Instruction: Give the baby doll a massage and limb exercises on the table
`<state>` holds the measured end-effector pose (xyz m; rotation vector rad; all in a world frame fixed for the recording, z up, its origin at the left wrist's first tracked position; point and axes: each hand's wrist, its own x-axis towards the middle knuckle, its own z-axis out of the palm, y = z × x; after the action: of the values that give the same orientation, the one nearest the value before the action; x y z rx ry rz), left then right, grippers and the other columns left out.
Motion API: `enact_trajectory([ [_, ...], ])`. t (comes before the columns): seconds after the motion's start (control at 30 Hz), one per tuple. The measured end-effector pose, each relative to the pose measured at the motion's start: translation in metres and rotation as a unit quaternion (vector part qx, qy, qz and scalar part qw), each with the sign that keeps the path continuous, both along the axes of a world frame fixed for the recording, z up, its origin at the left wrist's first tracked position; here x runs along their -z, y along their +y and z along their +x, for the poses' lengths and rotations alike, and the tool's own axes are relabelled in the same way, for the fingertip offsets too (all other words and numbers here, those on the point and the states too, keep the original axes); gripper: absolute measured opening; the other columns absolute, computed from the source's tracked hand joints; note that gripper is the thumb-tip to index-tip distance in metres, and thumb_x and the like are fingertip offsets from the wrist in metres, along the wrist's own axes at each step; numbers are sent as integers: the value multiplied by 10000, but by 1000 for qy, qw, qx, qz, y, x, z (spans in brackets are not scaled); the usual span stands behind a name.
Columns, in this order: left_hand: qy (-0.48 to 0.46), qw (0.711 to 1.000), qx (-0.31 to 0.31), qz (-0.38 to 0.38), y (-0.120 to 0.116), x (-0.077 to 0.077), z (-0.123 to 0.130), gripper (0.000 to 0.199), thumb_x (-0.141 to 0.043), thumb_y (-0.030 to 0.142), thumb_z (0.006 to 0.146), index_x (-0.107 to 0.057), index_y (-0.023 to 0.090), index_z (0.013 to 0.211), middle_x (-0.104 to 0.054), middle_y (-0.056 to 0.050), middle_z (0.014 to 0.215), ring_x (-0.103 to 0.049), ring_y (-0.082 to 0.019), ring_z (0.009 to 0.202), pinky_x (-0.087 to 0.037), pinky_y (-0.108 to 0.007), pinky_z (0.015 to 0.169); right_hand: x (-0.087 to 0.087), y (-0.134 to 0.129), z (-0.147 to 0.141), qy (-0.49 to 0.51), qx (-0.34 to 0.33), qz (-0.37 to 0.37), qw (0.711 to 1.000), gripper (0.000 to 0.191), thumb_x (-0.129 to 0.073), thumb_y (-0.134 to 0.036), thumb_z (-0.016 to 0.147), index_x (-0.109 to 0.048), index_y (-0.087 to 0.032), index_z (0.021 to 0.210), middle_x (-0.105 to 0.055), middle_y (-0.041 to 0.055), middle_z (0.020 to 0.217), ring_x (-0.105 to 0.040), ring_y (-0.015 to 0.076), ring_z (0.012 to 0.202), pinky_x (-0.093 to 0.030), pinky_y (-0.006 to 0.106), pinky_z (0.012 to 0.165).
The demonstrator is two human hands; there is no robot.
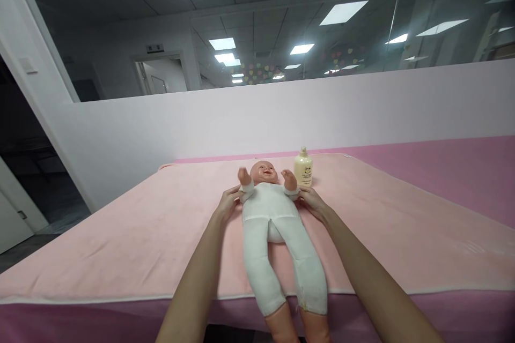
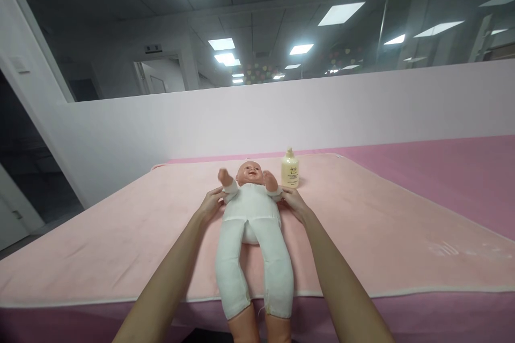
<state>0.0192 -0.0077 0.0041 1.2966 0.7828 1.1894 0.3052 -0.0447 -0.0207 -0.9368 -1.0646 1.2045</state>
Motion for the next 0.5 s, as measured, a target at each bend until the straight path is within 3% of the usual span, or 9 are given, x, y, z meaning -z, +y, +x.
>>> enact_trajectory([
  [0.1, 10, 1000, -21, -9, 1, 0, 3, 400, -737, 419, 598, -702, 143, 885, -670, -98, 904, -592, -165, 773, -461, -264, 672, 2, 4, -4, -24, 36, 1, 999, 281, -698, -311, 583, -695, -169, 826, -663, 32, 755, -571, 137, 634, -465, 258, 590],
  [0.23, 39, 995, -85, -28, 10, 8, 8, 447, -733, 512, 559, -677, 117, 761, -631, -74, 721, -552, -137, 615, -432, -249, 559, 4, 6, -11, -88, 74, 10, 993, 301, -655, -431, 636, -652, -156, 757, -616, 18, 650, -525, 128, 554, -433, 256, 524],
  [0.37, 142, 971, -193, -3, 20, 17, 13, 405, -680, 517, 591, -535, 150, 502, -434, 25, 468, -392, -80, 456, -306, -214, 442, 7, 12, -16, -214, 149, 7, 965, 334, -582, -484, 691, -609, -152, 663, -572, 21, 577, -479, 127, 513, -345, 237, 459],
  [0.5, 198, 948, -248, 28, 21, 18, 15, 442, -635, 502, 637, -431, 169, 429, -318, 56, 426, -310, -60, 432, -251, -205, 429, 9, 15, -17, -280, 197, 19, 939, 325, -569, -466, 707, -619, -152, 636, -594, 41, 605, -517, 152, 585, -337, 235, 490],
])
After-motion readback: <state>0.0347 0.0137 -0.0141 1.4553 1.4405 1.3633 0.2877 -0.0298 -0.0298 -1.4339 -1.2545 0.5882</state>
